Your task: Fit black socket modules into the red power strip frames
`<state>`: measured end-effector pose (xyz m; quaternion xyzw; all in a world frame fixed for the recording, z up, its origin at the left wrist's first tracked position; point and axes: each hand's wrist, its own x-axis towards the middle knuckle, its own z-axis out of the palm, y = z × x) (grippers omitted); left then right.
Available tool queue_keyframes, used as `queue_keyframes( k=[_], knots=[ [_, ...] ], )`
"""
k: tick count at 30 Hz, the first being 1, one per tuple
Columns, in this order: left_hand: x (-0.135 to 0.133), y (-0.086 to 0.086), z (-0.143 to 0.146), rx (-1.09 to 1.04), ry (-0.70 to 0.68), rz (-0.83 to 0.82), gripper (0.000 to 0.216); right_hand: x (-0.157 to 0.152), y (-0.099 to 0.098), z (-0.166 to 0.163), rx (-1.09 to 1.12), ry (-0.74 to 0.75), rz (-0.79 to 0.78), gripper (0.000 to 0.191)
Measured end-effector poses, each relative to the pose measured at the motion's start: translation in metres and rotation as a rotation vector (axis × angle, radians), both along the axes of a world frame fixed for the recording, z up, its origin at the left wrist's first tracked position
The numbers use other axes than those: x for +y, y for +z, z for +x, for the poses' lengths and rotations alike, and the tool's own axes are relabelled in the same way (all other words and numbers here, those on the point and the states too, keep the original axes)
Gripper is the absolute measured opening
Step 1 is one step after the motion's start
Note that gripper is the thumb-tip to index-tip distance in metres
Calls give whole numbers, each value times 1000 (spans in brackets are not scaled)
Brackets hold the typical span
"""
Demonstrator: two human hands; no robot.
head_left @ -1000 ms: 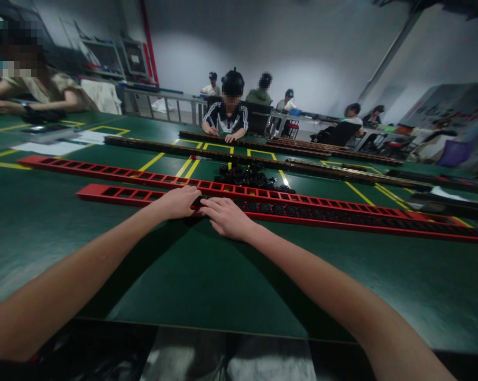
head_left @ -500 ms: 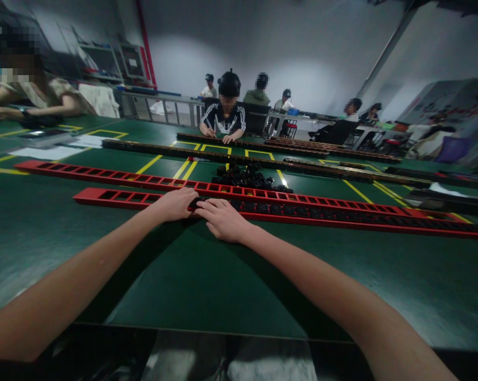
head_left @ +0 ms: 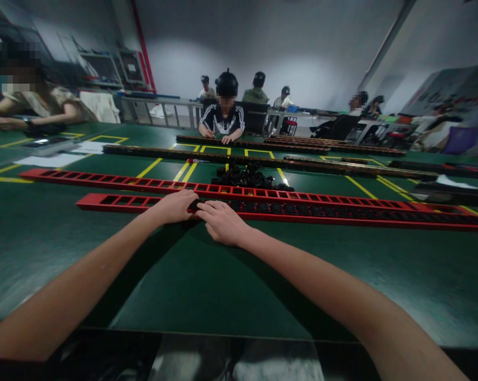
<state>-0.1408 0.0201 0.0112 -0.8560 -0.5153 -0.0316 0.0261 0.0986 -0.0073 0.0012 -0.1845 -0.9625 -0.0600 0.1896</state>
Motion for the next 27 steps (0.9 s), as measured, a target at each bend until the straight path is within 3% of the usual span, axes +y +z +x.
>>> queue_keyframes(
  k=[4, 8, 21, 27],
  knots=[
    [3, 9, -24, -43, 34, -102, 54, 2, -1, 2, 16, 1, -31, 38],
    [0, 11, -38, -47, 87, -79, 56, 2, 1, 3, -2, -3, -42, 39],
    [0, 5, -27, -3, 75, -35, 56, 8, 3, -6, -137, -1, 2, 54],
    [-2, 4, -25, -18, 81, -4, 55, 17, 4, -31, -52, 19, 2, 41]
  ],
)
